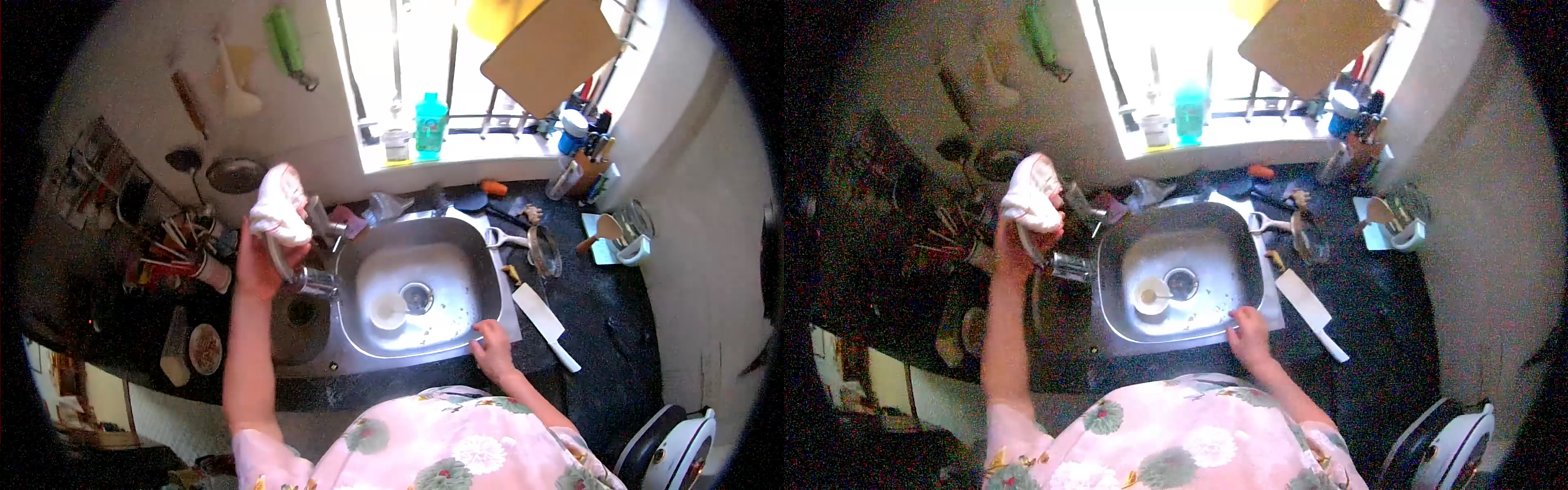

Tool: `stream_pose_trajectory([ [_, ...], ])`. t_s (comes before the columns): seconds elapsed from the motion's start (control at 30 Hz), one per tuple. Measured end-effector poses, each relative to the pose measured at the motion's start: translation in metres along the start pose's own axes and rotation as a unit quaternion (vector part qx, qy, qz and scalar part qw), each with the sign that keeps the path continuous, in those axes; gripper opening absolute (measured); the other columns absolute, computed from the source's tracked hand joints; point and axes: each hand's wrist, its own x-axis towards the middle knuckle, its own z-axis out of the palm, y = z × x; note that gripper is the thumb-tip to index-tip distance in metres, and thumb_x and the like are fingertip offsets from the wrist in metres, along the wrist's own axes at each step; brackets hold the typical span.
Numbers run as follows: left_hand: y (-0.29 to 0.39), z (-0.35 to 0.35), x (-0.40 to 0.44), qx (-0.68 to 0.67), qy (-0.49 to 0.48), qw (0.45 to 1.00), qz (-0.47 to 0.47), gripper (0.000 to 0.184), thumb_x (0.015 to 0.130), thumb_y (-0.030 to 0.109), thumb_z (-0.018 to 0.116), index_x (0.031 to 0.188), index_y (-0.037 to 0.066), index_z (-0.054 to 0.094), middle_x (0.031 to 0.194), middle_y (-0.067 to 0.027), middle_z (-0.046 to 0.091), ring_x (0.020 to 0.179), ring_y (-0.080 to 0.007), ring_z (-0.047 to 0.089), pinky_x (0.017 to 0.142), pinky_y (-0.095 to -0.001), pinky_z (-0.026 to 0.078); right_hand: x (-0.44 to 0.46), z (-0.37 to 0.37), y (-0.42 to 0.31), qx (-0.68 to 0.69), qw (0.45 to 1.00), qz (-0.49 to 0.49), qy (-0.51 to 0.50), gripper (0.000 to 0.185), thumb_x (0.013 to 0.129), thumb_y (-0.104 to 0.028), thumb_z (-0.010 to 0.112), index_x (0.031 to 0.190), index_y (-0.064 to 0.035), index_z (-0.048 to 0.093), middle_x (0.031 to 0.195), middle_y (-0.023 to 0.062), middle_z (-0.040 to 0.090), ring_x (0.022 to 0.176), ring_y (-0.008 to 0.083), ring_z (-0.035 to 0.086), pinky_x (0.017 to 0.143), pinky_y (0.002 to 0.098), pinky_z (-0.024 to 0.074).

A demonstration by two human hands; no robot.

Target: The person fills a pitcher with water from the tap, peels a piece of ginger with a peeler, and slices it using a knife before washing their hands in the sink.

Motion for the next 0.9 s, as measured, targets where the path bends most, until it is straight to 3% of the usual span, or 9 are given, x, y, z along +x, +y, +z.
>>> stream_pose_trajectory([
  [0.1, 0.027, -0.037, 0.032, 0.087, -0.024, 0.996, 0.01, 0.051, 0.093, 0.035, 0.043, 0.13, -0.001, 0.039, 0.119, -0.0164, 0.053, 0.104, -0.029, 0.056, 0.084, -0.0434, 0.051, 0.006, 0.004, 0.002, 0.05, 0.999, 0.008, -0.001, 0.027, 0.068, -0.007, 0.069, 0.093, -0.0039, 0.061, 0.096, 0.0144, 0.056, 0.091, 0.0327, 0.055, 0.08, 0.0396, 0.0457],
  [0.23, 0.061, -0.021, 0.026, 0.247, 0.233, 0.929, 0.149, 0.033, 0.09, 0.023, 0.052, 0.114, 0.0, 0.053, 0.109, -0.0112, 0.06, 0.095, -0.0216, 0.061, 0.079, -0.0348, 0.051, 0.006, -0.009, 0.004, 0.064, 0.998, 0.007, 0.011, 0.027, 0.069, -0.008, 0.069, 0.094, -0.004, 0.061, 0.096, 0.0142, 0.056, 0.09, 0.0328, 0.055, 0.08, 0.04, 0.0459],
  [0.4, 0.069, 0.11, 0.017, 0.398, 0.164, 0.836, 0.341, 0.032, 0.087, 0.019, 0.058, 0.116, 0.005, 0.054, 0.105, -0.0086, 0.063, 0.091, -0.0194, 0.062, 0.078, -0.0347, 0.052, 0.02, -0.026, 0.002, 0.098, 0.995, 0.007, -0.011, 0.031, 0.072, -0.012, 0.068, 0.101, -0.0041, 0.059, 0.096, 0.0146, 0.055, 0.088, 0.0324, 0.055, 0.076, 0.0385, 0.047],
  [0.5, 0.003, 0.158, 0.022, 0.392, 0.066, 0.856, 0.33, 0.033, 0.087, 0.017, 0.06, 0.117, 0.009, 0.051, 0.108, -0.0056, 0.06, 0.088, -0.0166, 0.061, 0.076, -0.0307, 0.052, 0.059, -0.05, -0.042, 0.3, 0.953, 0.029, -0.02, 0.041, 0.085, -0.021, 0.062, 0.121, -0.0054, 0.049, 0.108, 0.0105, 0.056, 0.098, 0.0196, 0.056, 0.084, 0.0297, 0.0467],
  [0.67, -0.18, 0.184, -0.017, 0.192, 0.048, 0.98, -0.026, 0.024, 0.093, 0.026, 0.049, 0.104, 0.006, 0.056, 0.094, -0.005, 0.058, 0.087, -0.0134, 0.055, 0.079, -0.0277, 0.045, 0.091, -0.077, -0.119, 0.732, 0.668, 0.044, -0.128, 0.038, 0.091, -0.025, 0.055, 0.121, -0.0035, 0.051, 0.114, 0.0091, 0.056, 0.103, 0.0135, 0.052, 0.089, 0.0282, 0.0424],
  [0.7, -0.226, 0.156, -0.015, 0.161, 0.019, 0.987, -0.01, 0.024, 0.093, 0.024, 0.046, 0.103, 0.004, 0.057, 0.092, -0.0061, 0.058, 0.087, -0.016, 0.054, 0.08, -0.0298, 0.043, 0.091, -0.079, -0.122, 0.595, 0.802, -0.008, -0.059, 0.034, 0.092, -0.025, 0.053, 0.117, -0.0017, 0.053, 0.107, 0.0064, 0.058, 0.098, 0.0123, 0.053, 0.086, 0.027, 0.043],
  [0.73, -0.236, 0.162, -0.019, -0.009, 0.055, 0.996, -0.071, 0.024, 0.093, 0.022, 0.045, 0.103, 0.004, 0.057, 0.091, -0.0082, 0.059, 0.086, -0.0196, 0.054, 0.079, -0.033, 0.042, 0.088, -0.074, -0.118, 0.58, 0.814, 0.038, -0.025, 0.028, 0.092, -0.024, 0.052, 0.108, -0.0013, 0.056, 0.097, 0.0059, 0.06, 0.092, 0.0122, 0.055, 0.083, 0.026, 0.0436],
  [0.83, -0.264, 0.148, -0.019, 0.409, 0.056, 0.89, 0.192, 0.023, 0.093, 0.02, 0.042, 0.097, 0.002, 0.056, 0.086, -0.0126, 0.057, 0.086, -0.0274, 0.052, 0.08, -0.0389, 0.038, 0.087, -0.071, -0.111, 0.548, 0.835, 0.05, 0.004, 0.025, 0.093, -0.023, 0.048, 0.096, -0.0003, 0.058, 0.091, 0.0068, 0.061, 0.086, 0.013, 0.057, 0.079, 0.0263, 0.0446],
  [0.9, -0.264, 0.147, -0.026, 0.452, 0.038, 0.859, 0.24, 0.025, 0.094, 0.019, 0.039, 0.097, 0.001, 0.056, 0.086, -0.014, 0.056, 0.085, -0.0294, 0.051, 0.079, -0.039, 0.038, 0.086, -0.076, -0.116, 0.54, 0.842, 0.006, 0.016, 0.027, 0.093, -0.024, 0.046, 0.092, 0.0007, 0.059, 0.089, 0.0083, 0.062, 0.084, 0.0139, 0.057, 0.078, 0.0269, 0.0451],
])
